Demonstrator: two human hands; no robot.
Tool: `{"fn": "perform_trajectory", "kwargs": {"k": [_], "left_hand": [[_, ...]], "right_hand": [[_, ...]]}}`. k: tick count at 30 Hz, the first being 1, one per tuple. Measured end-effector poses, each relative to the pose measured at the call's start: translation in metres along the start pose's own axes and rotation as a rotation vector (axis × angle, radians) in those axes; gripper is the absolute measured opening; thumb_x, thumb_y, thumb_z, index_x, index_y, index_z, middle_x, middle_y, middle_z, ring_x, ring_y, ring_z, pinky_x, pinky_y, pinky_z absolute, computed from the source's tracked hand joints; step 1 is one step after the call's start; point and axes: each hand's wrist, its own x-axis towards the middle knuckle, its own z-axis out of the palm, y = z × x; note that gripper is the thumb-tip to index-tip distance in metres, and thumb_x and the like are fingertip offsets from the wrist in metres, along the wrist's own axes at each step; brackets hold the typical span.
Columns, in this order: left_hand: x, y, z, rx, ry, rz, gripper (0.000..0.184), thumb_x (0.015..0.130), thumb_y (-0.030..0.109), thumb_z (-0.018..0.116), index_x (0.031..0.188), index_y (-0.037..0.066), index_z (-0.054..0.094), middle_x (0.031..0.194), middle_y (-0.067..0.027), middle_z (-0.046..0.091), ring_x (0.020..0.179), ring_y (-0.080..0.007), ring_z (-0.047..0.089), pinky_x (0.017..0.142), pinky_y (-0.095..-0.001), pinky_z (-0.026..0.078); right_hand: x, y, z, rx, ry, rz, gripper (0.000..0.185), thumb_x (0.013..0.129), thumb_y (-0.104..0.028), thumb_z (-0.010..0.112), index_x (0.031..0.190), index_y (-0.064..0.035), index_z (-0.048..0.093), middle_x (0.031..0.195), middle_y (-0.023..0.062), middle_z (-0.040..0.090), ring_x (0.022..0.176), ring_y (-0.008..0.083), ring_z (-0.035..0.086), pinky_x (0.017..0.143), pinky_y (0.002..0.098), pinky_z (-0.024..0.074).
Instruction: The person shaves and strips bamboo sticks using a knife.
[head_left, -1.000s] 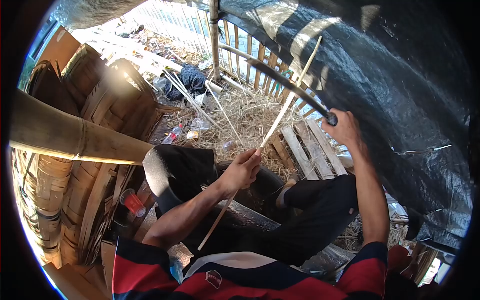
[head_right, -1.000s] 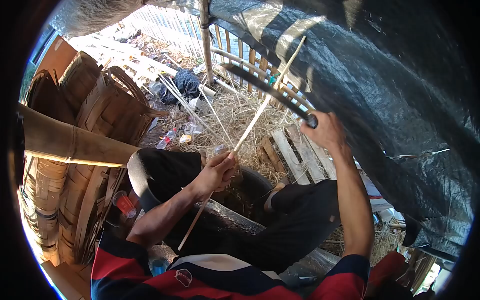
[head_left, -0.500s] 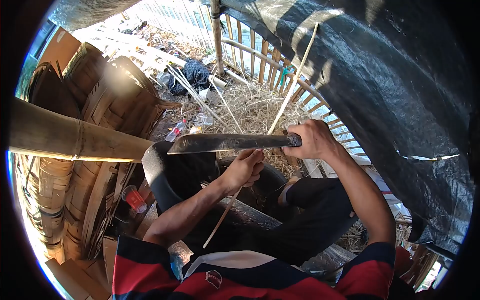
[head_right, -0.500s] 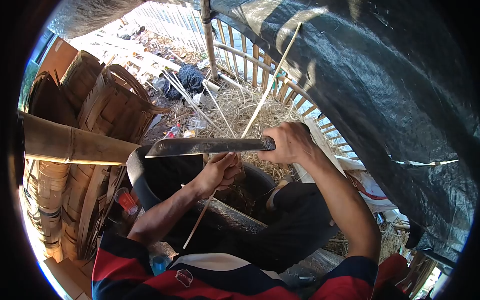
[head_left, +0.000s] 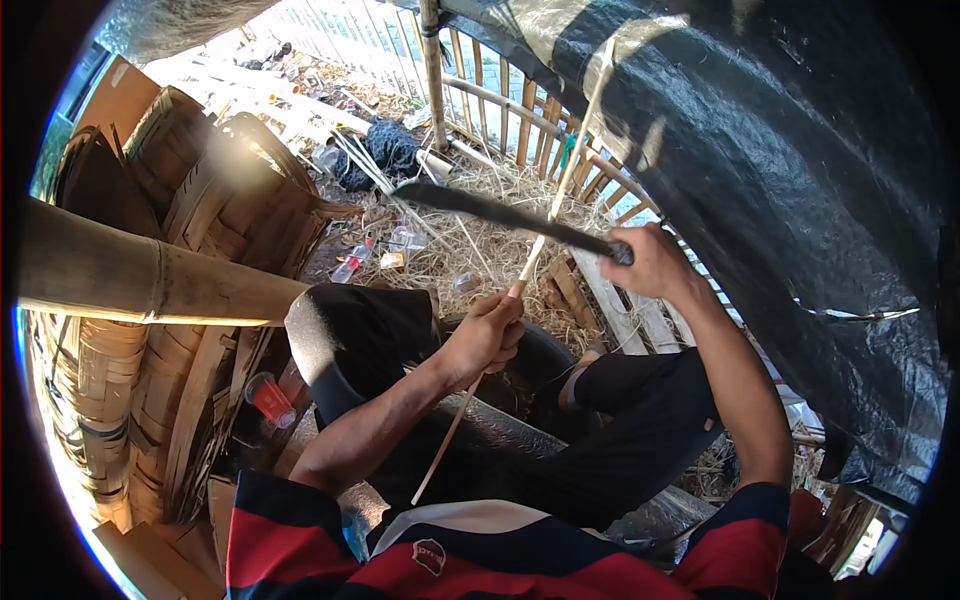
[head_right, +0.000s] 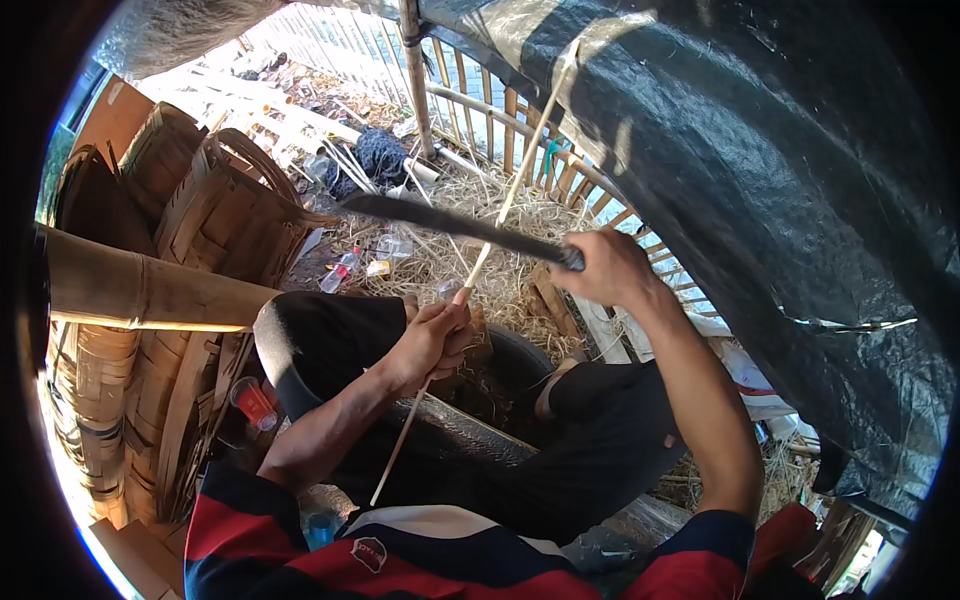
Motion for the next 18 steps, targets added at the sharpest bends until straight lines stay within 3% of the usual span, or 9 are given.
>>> {"fn": "perform_trajectory", "kwargs": {"k": [2,3,5,9,12,17,18], "left_hand": [[0.000,0.000,0.005,0.050,0.001,0.001,0.038,0.102,0.046,0.038,0.081,0.015,0.038,0.057,0.0063,0.026,0.043,-0.0044,0.021,0.037,-0.0242,0.017],[0.000,-0.001,0.008,0.101,0.002,0.003,0.037,0.102,0.044,0.038,0.081,0.014,0.040,0.058,0.0062,0.027,0.045,-0.0048,0.024,0.039,-0.0244,0.021],[0.000,-0.006,0.012,0.139,0.060,0.038,0.036,0.102,0.043,0.039,0.083,0.013,0.042,0.059,0.0061,0.029,0.047,-0.0050,0.026,0.041,-0.0245,0.023],[0.007,-0.007,0.006,0.222,0.116,0.195,0.033,0.103,0.039,0.041,0.088,0.010,0.048,0.063,0.0058,0.033,0.053,-0.0053,0.032,0.047,-0.0248,0.028],[0.001,0.005,0.013,0.210,0.146,0.141,0.032,0.103,0.039,0.040,0.084,0.013,0.045,0.061,0.0066,0.031,0.048,-0.0044,0.029,0.042,-0.0234,0.024],[-0.010,0.009,0.002,0.094,0.092,0.110,0.032,0.103,0.041,0.038,0.080,0.019,0.040,0.057,0.0081,0.026,0.043,-0.0031,0.023,0.038,-0.0216,0.017],[-0.018,0.011,0.000,0.104,0.095,0.064,0.032,0.103,0.041,0.038,0.080,0.019,0.040,0.057,0.0083,0.026,0.043,-0.0027,0.022,0.038,-0.0215,0.015]], "right_hand": [[0.000,-0.015,0.012,-0.058,0.029,-0.183,0.028,0.067,-0.038,0.070,0.068,-0.0116,0.062,0.051,0.0062,0.057,0.046,0.0234,0.057,0.050,0.0365,0.0450],[0.003,-0.034,0.006,-0.091,-0.184,-0.084,0.030,0.062,-0.035,0.072,0.069,-0.0071,0.062,0.055,0.0125,0.057,0.054,0.0296,0.061,0.057,0.0404,0.0480],[0.000,-0.042,0.009,-0.139,-0.085,-0.215,0.029,0.060,-0.034,0.073,0.069,-0.0078,0.063,0.056,0.0141,0.058,0.056,0.0325,0.061,0.059,0.0417,0.0483],[0.012,-0.022,0.005,-0.095,-0.130,-0.180,0.030,0.058,-0.034,0.073,0.070,-0.0076,0.064,0.056,0.0149,0.058,0.057,0.0342,0.061,0.059,0.0425,0.0474],[0.017,-0.013,0.002,-0.182,-0.043,-0.206,0.034,0.059,-0.044,0.073,0.071,-0.0129,0.068,0.056,0.0111,0.061,0.057,0.0302,0.063,0.057,0.0418,0.0494],[0.013,0.015,-0.006,-0.192,0.032,-0.262,0.035,0.061,-0.041,0.074,0.076,-0.0096,0.069,0.056,0.0132,0.059,0.058,0.0313,0.063,0.060,0.0423,0.0491],[0.009,0.024,-0.010,-0.108,0.085,-0.121,0.034,0.064,-0.039,0.073,0.078,-0.0078,0.070,0.056,0.0139,0.059,0.057,0.0308,0.063,0.059,0.0416,0.0480]]}}
